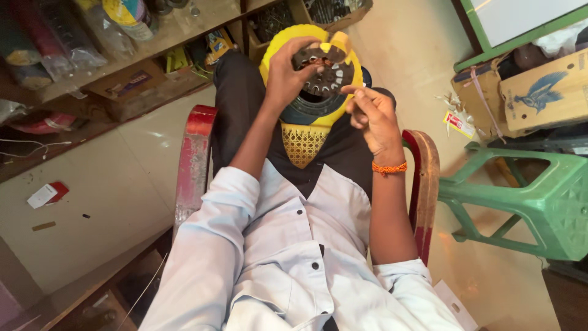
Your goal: The person sits in a chair with a small electric motor assembly on their lap and works on its armature and housing, fitting small components into slots by hand and turning the assembly to reach different sides. They briefly use a screwdriver on the housing and continue seating parts with their fingers.
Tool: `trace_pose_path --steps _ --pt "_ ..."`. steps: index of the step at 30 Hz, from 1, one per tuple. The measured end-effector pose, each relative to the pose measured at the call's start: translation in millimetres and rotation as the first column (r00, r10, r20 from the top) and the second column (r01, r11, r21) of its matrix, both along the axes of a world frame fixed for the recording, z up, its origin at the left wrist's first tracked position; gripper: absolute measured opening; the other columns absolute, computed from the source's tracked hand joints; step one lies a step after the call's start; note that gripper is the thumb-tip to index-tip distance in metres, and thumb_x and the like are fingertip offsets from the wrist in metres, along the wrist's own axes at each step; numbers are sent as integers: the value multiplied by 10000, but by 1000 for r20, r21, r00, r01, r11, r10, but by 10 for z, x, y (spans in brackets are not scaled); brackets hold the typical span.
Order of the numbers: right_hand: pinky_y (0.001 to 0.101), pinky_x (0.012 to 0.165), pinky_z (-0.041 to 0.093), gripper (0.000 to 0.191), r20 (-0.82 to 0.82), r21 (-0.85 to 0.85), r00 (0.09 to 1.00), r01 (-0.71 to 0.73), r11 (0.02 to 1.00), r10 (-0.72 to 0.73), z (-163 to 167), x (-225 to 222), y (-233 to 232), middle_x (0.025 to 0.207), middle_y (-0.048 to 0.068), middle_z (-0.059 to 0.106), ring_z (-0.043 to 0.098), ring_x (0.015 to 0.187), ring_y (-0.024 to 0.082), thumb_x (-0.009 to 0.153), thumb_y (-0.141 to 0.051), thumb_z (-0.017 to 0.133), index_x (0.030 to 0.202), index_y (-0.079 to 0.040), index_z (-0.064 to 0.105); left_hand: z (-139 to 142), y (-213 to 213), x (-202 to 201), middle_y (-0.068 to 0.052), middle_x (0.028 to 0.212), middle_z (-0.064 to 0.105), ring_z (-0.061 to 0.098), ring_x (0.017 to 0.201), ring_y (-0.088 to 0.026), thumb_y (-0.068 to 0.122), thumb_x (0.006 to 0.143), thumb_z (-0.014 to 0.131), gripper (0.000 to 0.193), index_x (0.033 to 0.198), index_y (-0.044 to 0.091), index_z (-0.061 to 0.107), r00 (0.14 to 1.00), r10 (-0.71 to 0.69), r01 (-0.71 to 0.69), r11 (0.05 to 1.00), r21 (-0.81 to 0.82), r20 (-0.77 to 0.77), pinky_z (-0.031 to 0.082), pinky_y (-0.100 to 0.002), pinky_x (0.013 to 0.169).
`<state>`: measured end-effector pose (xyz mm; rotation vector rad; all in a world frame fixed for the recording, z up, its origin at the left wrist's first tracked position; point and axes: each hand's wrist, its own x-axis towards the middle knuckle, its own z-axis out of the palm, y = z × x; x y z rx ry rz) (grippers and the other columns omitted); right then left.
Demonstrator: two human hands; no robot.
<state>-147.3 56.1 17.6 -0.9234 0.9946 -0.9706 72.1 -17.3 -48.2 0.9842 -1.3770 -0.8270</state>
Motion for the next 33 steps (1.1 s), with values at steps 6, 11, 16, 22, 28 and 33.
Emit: trace_pose_path --steps 6,11,16,22,28,33 --pt "203 447 221 338 -191 -75 974 112 991 -124 24 82 -243 631 -110 341 296 495 0 1087 -294 606 1076 36 679 180 236 -214 -72 956 686 667 864 -154 51 794 860 317 1024 12 645 899 421 -397 900 178 -124 538 -302 791" --pt "187 492 325 378 -263 -48 963 42 998 -53 12 215 -371 655 -95 441 387 526 9 1084 -337 586 1146 17 703 133 322 -76 -22 868 683 636 798 -119 90 785 878 318 974 28 629 910 394 -353 899 258 -130 535 -287 743" --pt "226 680 578 416 -133 68 978 -153 986 161 80 260 -456 868 62 735 688 685 90 1059 -335 573 1219 41 649 173 279 -65 -14 817 671 608 738 -90 105 793 878 301 958 43 634 954 265 -218 934 283 -140 520 -268 681" --pt "179 500 325 399 -131 40 985 -111 993 116 64 227 -336 800 -25 627 428 564 -2 1027 -298 641 1273 15 664 242 461 -263 -11 830 668 632 741 -93 82 795 855 318 966 44 589 897 406 -352 895 274 -174 540 -260 691" --pt "213 441 229 338 -240 -71 971 1 997 -18 -54 235 -368 617 -111 407 312 476 7 1043 -302 664 1040 33 707 177 325 37 -4 889 705 652 784 -88 287 944 744 243 997 69 650 957 99 14 923 385 -272 532 -255 692" --pt "214 442 227 333 -250 -127 967 13 992 -44 -148 352 -452 592 -107 401 321 471 5 1086 -299 596 995 -1 712 58 25 401 10 878 730 655 698 -68 487 1033 544 429 971 96 710 959 140 -11 886 463 -246 498 -225 602"
